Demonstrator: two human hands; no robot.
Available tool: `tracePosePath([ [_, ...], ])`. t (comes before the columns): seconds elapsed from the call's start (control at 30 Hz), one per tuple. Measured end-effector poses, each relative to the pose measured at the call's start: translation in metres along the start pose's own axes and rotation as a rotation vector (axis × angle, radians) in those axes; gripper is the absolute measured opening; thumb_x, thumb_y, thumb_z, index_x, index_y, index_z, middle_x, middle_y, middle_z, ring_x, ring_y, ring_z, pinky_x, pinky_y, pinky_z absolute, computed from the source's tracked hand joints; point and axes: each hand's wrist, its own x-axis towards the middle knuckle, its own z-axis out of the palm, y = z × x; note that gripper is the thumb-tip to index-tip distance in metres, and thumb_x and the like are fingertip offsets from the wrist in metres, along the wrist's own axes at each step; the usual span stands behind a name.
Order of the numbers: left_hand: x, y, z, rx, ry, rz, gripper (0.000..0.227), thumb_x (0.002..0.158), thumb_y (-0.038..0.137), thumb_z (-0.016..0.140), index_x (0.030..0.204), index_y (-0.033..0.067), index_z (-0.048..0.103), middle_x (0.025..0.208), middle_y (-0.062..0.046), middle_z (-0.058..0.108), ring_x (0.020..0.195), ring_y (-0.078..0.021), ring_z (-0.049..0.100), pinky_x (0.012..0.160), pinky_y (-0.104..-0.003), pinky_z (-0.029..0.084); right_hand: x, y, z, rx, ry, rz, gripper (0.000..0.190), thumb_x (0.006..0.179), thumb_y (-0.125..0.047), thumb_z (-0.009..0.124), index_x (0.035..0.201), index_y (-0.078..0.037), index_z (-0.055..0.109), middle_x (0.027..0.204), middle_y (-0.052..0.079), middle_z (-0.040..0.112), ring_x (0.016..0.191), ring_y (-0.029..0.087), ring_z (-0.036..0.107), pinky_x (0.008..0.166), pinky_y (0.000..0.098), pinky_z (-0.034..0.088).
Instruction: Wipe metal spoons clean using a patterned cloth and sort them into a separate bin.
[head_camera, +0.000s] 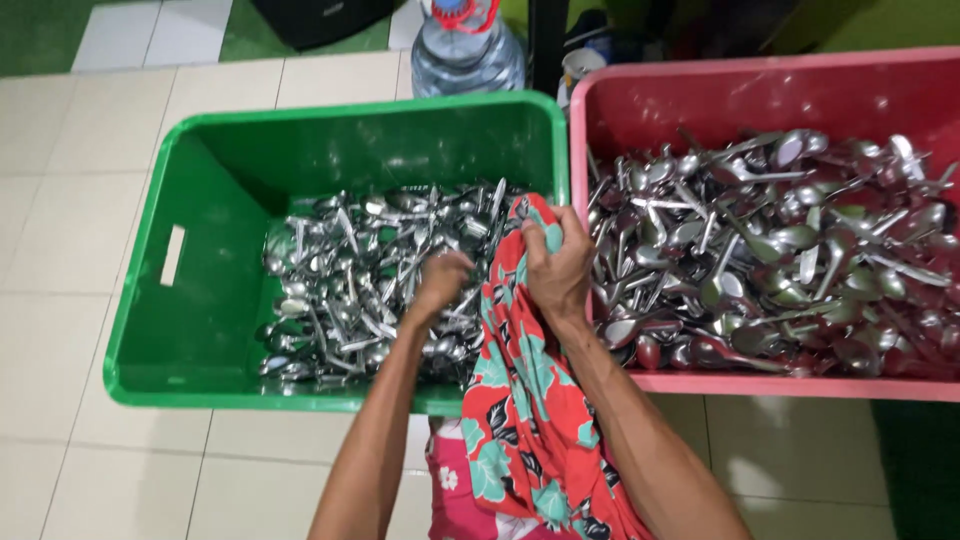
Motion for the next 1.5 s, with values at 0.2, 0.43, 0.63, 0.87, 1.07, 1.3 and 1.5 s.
tracePosePath([
  [0.2, -0.02, 0.02, 0.003, -0.104, -0.059, -0.088, 0.018, 0.093, 0.005, 0.058, 0.105, 0.0049, 0.072, 0.097, -0.02, 0.075, 0.097, -0.0376, 0.071, 0.089, -0.047, 0.052, -0.005, -0.027, -0.005, 0.049, -0.021, 0.021, 0.015, 0.083, -0.027, 0.068, 0.091, -0.014, 0.072, 0.057, 0.006, 0.062, 0.055, 0.016, 0.055, 0.053, 0.0316, 0.044],
  [0.43, -0.075, 0.043, -0.042, -0.075, 0.309, -0.021, 0.033, 0.105, 0.022, 0.045, 0.093, 0.0061, 0.072, 0.085, -0.022, 0.069, 0.084, -0.0356, 0.065, 0.083, -0.047, 0.048, 0.002, 0.002, 0.001, 0.013, -0.041, -0.112, 0.018, 0.087, -0.021, 0.069, 0.102, -0.013, 0.073, 0.07, 0.017, 0.065, 0.063, 0.025, 0.062, 0.06, 0.039, 0.048],
  [0.63, -0.078, 0.047, -0.033, -0.058, 0.429, 0.014, 0.036, 0.105, 0.035, 0.043, 0.081, 0.0118, 0.057, 0.066, -0.016, 0.054, 0.065, -0.0295, 0.053, 0.07, -0.042, 0.046, -0.004, 0.003, 0.015, -0.208, -0.114, -0.574, 0.034, 0.087, -0.005, 0.068, 0.121, -0.007, 0.07, 0.093, 0.018, 0.061, 0.075, 0.047, 0.064, 0.063, 0.0541, 0.052],
  [0.87, -0.078, 0.037, -0.024, -0.026, 0.42, 0.211, 0.045, 0.112, 0.027, 0.033, 0.073, 0.0125, 0.053, 0.052, -0.004, 0.047, 0.047, -0.0171, 0.043, 0.053, -0.031, 0.042, 0.012, 0.017, 0.04, -0.449, -0.125, -1.018, 0.033, 0.09, -0.015, 0.069, 0.123, -0.023, 0.07, 0.097, 0.005, 0.057, 0.077, 0.027, 0.066, 0.062, 0.0383, 0.056],
  [1.07, -0.079, 0.04, -0.029, -0.039, 0.403, 0.297, 0.044, 0.11, 0.024, 0.038, 0.069, 0.0148, 0.049, 0.047, -0.001, 0.041, 0.043, -0.0137, 0.037, 0.048, -0.029, 0.037, 0.01, 0.019, 0.035, -0.415, -0.171, -1.036, 0.027, 0.09, -0.013, 0.067, 0.116, -0.022, 0.071, 0.094, 0.005, 0.054, 0.074, 0.029, 0.066, 0.064, 0.0395, 0.056],
  [1.3, -0.078, 0.023, -0.022, -0.016, 0.419, 0.34, 0.044, 0.109, 0.021, 0.044, 0.066, 0.0152, 0.05, 0.044, 0.002, 0.042, 0.04, -0.0125, 0.037, 0.045, -0.025, 0.037, 0.026, 0.02, 0.027, -0.372, -0.2, -0.788, 0.034, 0.086, -0.011, 0.067, 0.119, -0.018, 0.068, 0.098, 0.005, 0.051, 0.084, 0.032, 0.067, 0.07, 0.0445, 0.057],
  [1.5, -0.087, 0.048, -0.035, 0.225, 0.477, 0.42, 0.039, 0.104, 0.024, 0.052, 0.066, 0.0133, 0.05, 0.043, -0.008, 0.047, 0.039, -0.0251, 0.051, 0.044, -0.035, 0.042, 0.005, 0.024, 0.034, -0.44, -0.118, -1.154, 0.018, 0.089, -0.02, 0.065, 0.104, -0.023, 0.073, 0.089, 0.006, 0.057, 0.067, 0.026, 0.062, 0.061, 0.0372, 0.054],
])
